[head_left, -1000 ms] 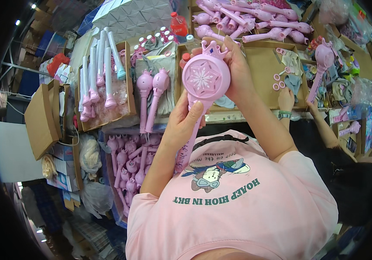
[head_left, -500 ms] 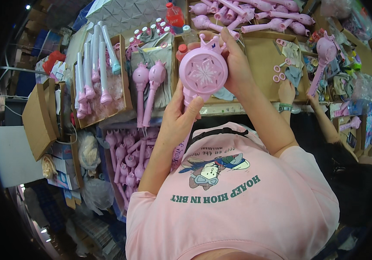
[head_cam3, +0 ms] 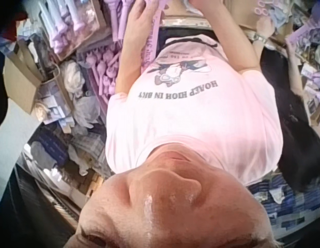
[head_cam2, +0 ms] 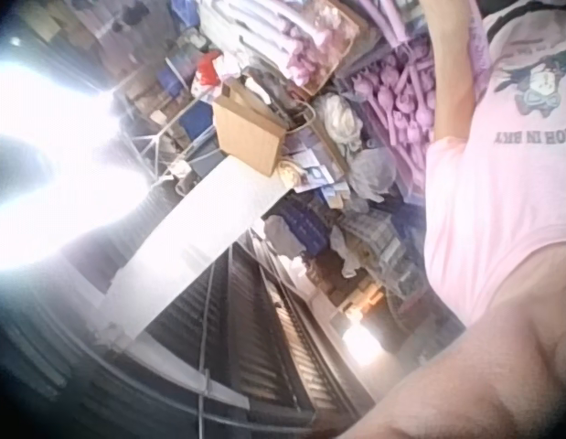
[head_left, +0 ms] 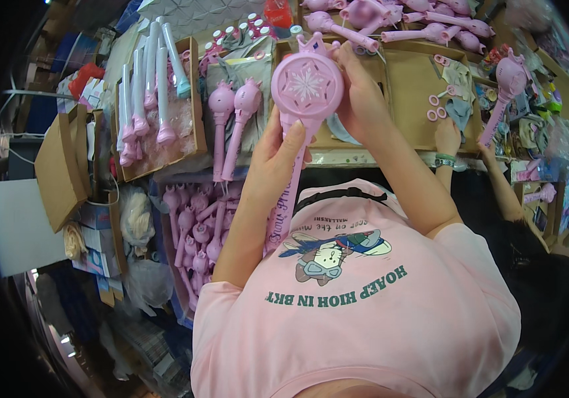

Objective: The person assembles pink fan sticks by attaching the head to the handle, writing on the head with a marker, wiping the surface with a cloth, and placing the finished items into a bin. The person repeats this process for multiple units.

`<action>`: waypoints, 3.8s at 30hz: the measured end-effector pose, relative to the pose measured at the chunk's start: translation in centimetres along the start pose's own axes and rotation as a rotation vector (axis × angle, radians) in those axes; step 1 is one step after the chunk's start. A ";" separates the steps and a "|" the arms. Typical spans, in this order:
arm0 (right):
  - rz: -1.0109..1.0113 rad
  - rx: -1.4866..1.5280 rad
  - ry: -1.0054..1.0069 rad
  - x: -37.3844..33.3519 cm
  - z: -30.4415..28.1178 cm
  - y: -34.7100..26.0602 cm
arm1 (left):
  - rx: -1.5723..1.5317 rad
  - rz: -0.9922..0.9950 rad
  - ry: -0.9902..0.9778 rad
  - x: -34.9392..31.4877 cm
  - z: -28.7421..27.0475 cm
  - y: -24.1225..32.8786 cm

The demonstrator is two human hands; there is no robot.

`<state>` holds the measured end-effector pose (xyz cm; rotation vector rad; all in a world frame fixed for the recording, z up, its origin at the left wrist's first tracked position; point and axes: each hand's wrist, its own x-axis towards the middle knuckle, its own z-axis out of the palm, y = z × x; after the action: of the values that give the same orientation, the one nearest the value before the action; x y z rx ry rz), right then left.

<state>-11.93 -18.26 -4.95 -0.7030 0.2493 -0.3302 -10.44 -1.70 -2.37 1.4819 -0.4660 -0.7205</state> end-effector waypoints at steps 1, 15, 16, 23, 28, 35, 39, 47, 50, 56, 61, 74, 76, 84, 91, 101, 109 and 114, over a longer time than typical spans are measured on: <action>0.008 -0.025 -0.015 -0.3 0.0 0.3 | -0.043 -0.013 0.007 0.1 -0.2 0.1; 0.412 -0.433 -0.444 -7.8 2.2 4.7 | -0.568 0.149 0.036 1.7 -3.1 1.8; 0.464 -0.474 -0.514 -8.1 2.1 4.8 | -0.554 0.171 0.021 2.0 -3.5 2.0; 0.533 -0.644 -0.515 -8.5 1.7 4.1 | -1.026 0.166 0.022 3.5 -7.3 1.8; 0.388 -0.752 -0.491 -8.4 1.6 3.6 | -1.194 0.222 -0.028 3.9 -8.6 1.0; 0.157 -0.964 -0.445 -8.1 1.0 3.5 | -1.124 0.322 -0.005 3.8 -9.3 1.1; -0.081 -1.092 -0.412 -8.0 0.9 3.5 | -1.197 0.325 0.032 3.6 -9.6 1.3; -0.117 -1.001 -0.405 -7.8 1.2 3.8 | -1.072 0.374 0.162 3.1 -8.4 1.0; 0.202 -0.676 -0.488 -8.0 0.6 4.4 | -0.982 0.329 0.174 3.0 -7.2 0.0; 0.165 -0.930 -0.340 -2.0 -7.3 7.4 | -0.864 0.313 0.327 1.9 -7.9 -0.7; 0.248 -1.821 0.002 3.2 -17.9 11.4 | -0.763 0.285 0.375 0.7 -8.6 -0.6; 0.277 -1.544 0.039 5.8 -22.6 11.8 | -0.756 0.215 0.441 -1.0 -9.0 -0.5; 0.279 -1.258 0.087 6.0 -22.5 11.9 | -0.737 0.222 0.435 -1.0 -8.9 -0.4; 0.023 -1.820 -0.094 5.4 -19.5 13.0 | -0.797 0.155 0.375 0.1 -7.9 -1.3; 0.042 -1.500 0.116 7.3 -22.2 13.3 | -0.776 0.140 0.402 0.3 -7.6 -1.0; -0.011 -0.534 -0.065 4.4 -9.3 -1.0 | -0.367 -0.036 0.539 2.4 -5.6 -2.3; -0.021 -0.646 -0.285 3.9 -1.6 -4.0 | -0.146 -0.014 0.197 5.0 -3.1 -1.9; 0.014 -0.531 -0.475 2.2 -1.5 -3.5 | -0.232 -0.034 0.240 4.6 -3.9 -0.3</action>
<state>-11.13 -22.55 -3.98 -1.2767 -0.1194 -0.0713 -4.49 -2.01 -3.58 1.3378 -0.1681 -0.5922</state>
